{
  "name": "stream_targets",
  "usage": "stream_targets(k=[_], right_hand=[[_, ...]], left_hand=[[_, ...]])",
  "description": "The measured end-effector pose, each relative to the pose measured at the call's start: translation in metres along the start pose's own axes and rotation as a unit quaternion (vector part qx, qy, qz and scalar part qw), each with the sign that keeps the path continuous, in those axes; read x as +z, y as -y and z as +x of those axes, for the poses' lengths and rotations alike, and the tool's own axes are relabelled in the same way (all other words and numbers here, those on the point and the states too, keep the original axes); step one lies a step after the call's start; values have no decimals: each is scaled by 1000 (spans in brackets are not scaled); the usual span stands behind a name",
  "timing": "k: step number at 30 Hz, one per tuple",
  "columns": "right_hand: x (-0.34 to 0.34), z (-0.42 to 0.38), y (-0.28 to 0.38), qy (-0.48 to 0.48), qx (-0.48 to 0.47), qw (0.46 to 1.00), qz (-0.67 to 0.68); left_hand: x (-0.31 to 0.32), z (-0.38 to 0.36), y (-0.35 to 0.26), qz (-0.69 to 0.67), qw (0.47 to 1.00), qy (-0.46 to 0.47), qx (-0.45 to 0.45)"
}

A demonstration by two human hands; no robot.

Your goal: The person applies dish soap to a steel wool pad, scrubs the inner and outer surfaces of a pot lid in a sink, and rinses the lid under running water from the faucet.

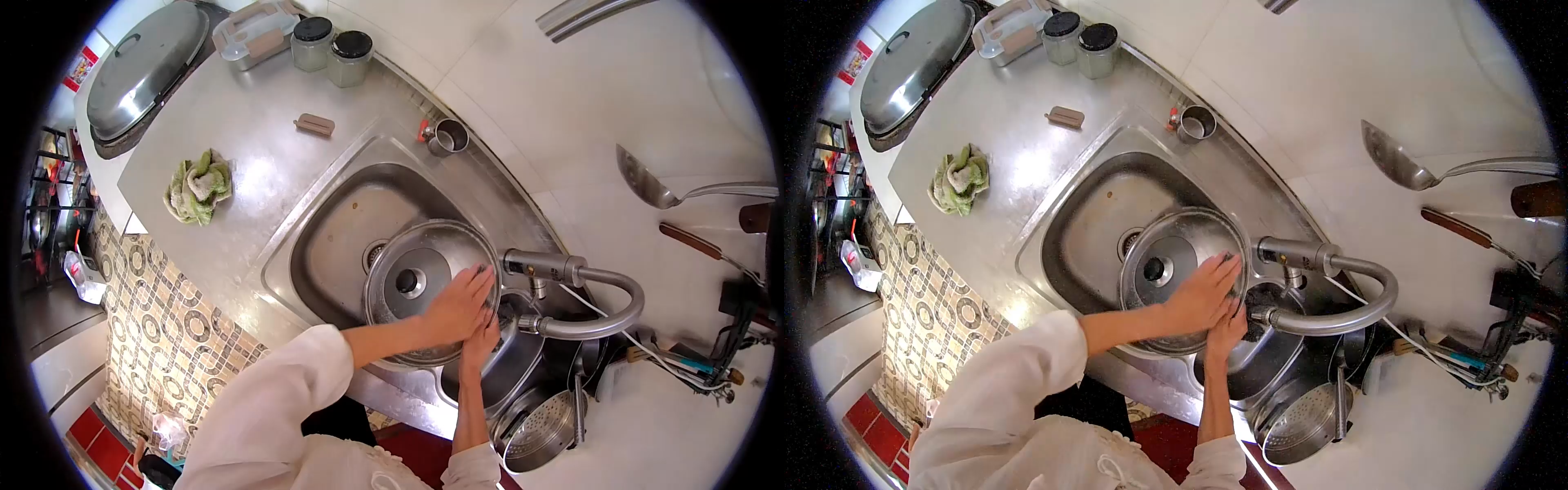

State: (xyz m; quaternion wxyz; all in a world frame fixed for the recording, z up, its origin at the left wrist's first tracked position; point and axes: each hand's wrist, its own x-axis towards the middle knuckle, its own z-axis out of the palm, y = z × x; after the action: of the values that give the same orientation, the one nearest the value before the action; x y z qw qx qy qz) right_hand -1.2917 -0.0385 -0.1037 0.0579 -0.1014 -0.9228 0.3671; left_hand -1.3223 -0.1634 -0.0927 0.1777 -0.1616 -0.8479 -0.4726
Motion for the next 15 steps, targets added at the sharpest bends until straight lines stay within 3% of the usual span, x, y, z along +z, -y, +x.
stream_targets(k=[1, 3, 5, 6, 7, 8, 9, 10, 12, 13, 14, 15], right_hand=[[-1, 1, -2, 9, 10, 1000, -7], [-6, 1, 6, 10, 18, 998, -59], [-1, -3, 9, 5, 12, 997, -82], [5, -3, -20, -15, -75, 997, -24], [-5, -3, 7, 43, 3, 999, -17], [-1, 1, 4, 16, -56, 998, -18], [-2, 2, 24, 32, -50, 998, -21], [-2, 0, 39, 34, -41, 998, -34], [8, 4, 41, 62, -51, 996, -38], [16, 8, 30, 17, -47, 997, -56], [26, 10, 28, -30, -42, 996, -73], [27, 15, 25, 1, -21, 998, -60]], left_hand=[[4, 9, 12, 3, 1000, -4, 2], [23, 34, 51, -41, 981, -26, -189], [17, 49, 78, 62, 977, 54, -198], [-6, 53, 66, 213, 961, 111, -137], [-8, 50, 57, 114, 957, 78, -254], [-8, 46, 49, 17, 932, 18, -361], [-20, 40, 38, -12, 920, 6, -391], [-21, 29, 32, -35, 915, -50, -399], [-8, 10, 31, 9, 923, -76, -378], [-17, 7, 29, 27, 916, -94, -389], [-29, 9, 20, 17, 913, -61, -403], [-20, 5, 17, 12, 909, -30, -415]])
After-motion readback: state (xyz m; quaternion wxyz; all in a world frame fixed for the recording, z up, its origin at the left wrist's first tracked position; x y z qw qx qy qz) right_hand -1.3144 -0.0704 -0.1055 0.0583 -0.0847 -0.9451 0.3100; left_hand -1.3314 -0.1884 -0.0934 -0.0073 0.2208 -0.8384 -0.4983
